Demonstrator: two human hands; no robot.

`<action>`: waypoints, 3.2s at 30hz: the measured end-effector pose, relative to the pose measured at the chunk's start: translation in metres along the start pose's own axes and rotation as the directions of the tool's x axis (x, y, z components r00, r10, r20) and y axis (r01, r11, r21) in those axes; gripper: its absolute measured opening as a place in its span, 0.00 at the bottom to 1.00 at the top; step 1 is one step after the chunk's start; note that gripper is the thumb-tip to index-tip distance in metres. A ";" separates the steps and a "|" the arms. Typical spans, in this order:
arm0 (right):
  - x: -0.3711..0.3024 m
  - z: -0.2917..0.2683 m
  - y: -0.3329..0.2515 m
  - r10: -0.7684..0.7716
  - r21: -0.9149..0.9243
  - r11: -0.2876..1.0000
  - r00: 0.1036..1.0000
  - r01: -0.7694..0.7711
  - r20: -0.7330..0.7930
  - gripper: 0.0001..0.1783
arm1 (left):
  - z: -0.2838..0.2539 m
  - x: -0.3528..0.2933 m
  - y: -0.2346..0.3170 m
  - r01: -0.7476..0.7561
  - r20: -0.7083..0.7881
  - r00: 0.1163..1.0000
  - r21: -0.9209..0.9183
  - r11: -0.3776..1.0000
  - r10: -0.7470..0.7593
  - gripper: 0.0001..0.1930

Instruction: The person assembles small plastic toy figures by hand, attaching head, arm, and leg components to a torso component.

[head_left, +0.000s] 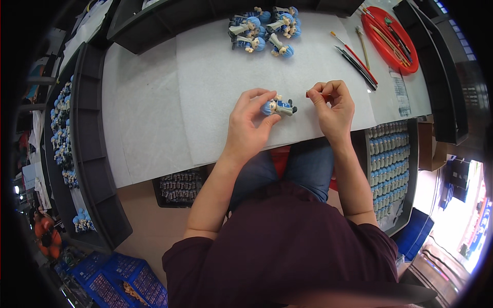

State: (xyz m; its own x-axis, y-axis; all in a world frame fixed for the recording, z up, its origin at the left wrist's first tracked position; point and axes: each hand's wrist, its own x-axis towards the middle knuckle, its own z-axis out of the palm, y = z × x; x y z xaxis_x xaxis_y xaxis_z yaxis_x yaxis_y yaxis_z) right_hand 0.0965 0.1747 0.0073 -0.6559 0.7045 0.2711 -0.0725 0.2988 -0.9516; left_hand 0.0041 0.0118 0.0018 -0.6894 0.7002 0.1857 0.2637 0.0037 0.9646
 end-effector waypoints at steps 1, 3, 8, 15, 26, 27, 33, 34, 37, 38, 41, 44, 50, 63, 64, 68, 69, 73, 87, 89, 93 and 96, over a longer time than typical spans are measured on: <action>-0.003 0.003 -0.002 0.015 0.026 1.000 1.000 -0.015 0.025 0.11 | 0.000 -0.001 0.000 0.031 0.023 0.999 -0.009 0.999 -0.031 0.22; -0.008 0.008 -0.005 0.030 0.052 0.998 0.998 -0.032 0.049 0.12 | 0.000 0.000 -0.001 0.023 0.016 1.000 -0.027 0.999 -0.023 0.22; -0.013 0.014 -0.013 0.014 0.014 1.000 0.997 -0.015 0.082 0.12 | 0.000 0.000 -0.002 0.020 0.010 1.000 -0.058 0.998 -0.019 0.22; -0.011 0.008 -0.012 0.018 0.002 1.000 0.996 -0.019 0.082 0.12 | 0.003 0.001 -0.001 -0.001 -0.010 1.000 -0.014 1.000 0.001 0.22; 0.003 0.001 0.002 -0.220 -0.229 0.950 0.975 0.210 -0.016 0.11 | 0.004 -0.002 -0.001 0.011 -0.037 0.999 -0.046 0.999 -0.013 0.19; 0.009 -0.005 0.003 -0.221 -0.250 0.948 0.973 0.197 -0.073 0.12 | 0.007 -0.001 0.003 0.076 -0.066 0.994 -0.191 0.979 -0.090 0.19; 0.021 -0.018 -0.004 -0.351 -0.585 0.740 0.932 0.333 0.086 0.13 | 0.003 0.001 0.005 0.105 -0.088 0.986 -0.334 0.937 -0.141 0.19; 0.017 -0.015 -0.005 -0.301 -0.408 0.864 0.952 0.295 0.051 0.12 | 0.003 0.001 0.003 0.015 -0.129 0.990 -0.334 0.943 -0.061 0.18; -0.002 -0.002 -0.012 -0.053 0.089 0.996 0.967 0.032 0.249 0.14 | -0.002 0.001 -0.004 0.053 -0.100 0.989 -0.440 0.896 -0.108 0.15; -0.008 0.003 -0.016 0.056 0.165 0.979 0.942 -0.117 0.332 0.16 | -0.003 0.001 -0.003 0.051 -0.105 0.989 -0.436 0.899 -0.107 0.15; -0.016 0.009 -0.020 0.164 0.223 0.924 0.847 -0.312 0.506 0.20 | -0.005 0.001 0.001 0.094 -0.100 0.978 -0.567 0.818 -0.182 0.13; -0.018 0.010 -0.018 0.188 0.229 0.890 0.774 -0.395 0.604 0.22 | -0.004 0.003 0.000 0.106 -0.114 0.974 -0.534 0.839 -0.196 0.13; -0.020 0.009 -0.016 0.210 0.257 0.860 0.766 -0.440 0.608 0.21 | 0.001 0.006 0.006 0.206 -0.110 0.950 -0.486 0.849 -0.293 0.13; -0.024 0.009 -0.010 0.171 0.314 0.865 0.819 -0.391 0.548 0.25 | -0.001 0.000 0.004 0.066 -0.098 0.987 -0.459 0.886 -0.125 0.13; -0.024 0.009 -0.009 0.171 0.313 0.866 0.819 -0.390 0.548 0.25 | -0.001 0.000 0.004 0.078 -0.104 0.984 -0.477 0.876 -0.144 0.13; -0.025 0.009 -0.009 0.158 0.321 0.868 0.823 -0.379 0.545 0.25 | -0.002 0.000 0.002 0.085 -0.086 0.986 -0.464 0.882 -0.140 0.15; -0.025 0.009 -0.009 0.156 0.319 0.872 0.827 -0.372 0.540 0.25 | -0.003 0.000 0.002 0.093 -0.083 0.986 -0.462 0.882 -0.147 0.14; -0.026 0.009 -0.010 0.148 0.312 0.880 0.832 -0.357 0.535 0.26 | -0.003 0.000 0.004 0.102 -0.079 0.985 -0.468 0.878 -0.156 0.14; -0.034 0.013 0.000 0.017 0.328 0.933 0.929 -0.148 0.369 0.31 | 0.001 -0.001 0.005 0.143 -0.093 0.977 -0.396 0.907 -0.194 0.14; -0.033 0.012 0.000 0.012 0.328 0.934 0.926 -0.145 0.377 0.31 | 0.001 0.000 0.005 0.150 -0.094 0.973 -0.431 0.890 -0.209 0.14; -0.033 0.009 -0.005 0.060 0.348 0.910 0.903 -0.224 0.426 0.31 | 0.001 0.003 0.006 0.198 -0.126 0.954 -0.415 0.888 -0.272 0.13; -0.031 0.007 -0.008 0.088 0.389 0.874 0.883 -0.291 0.461 0.29 | 0.001 0.003 0.007 0.194 -0.144 0.950 -0.421 0.886 -0.277 0.14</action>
State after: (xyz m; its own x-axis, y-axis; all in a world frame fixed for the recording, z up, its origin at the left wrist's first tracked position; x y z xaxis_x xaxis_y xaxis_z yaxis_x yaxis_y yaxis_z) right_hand 0.1121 0.1459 0.0053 -0.9320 0.3514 0.0885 -0.1651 -0.1942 -0.9670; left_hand 0.0046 0.0146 0.0084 -0.8252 0.5613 -0.0633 -0.1840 -0.1612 0.9696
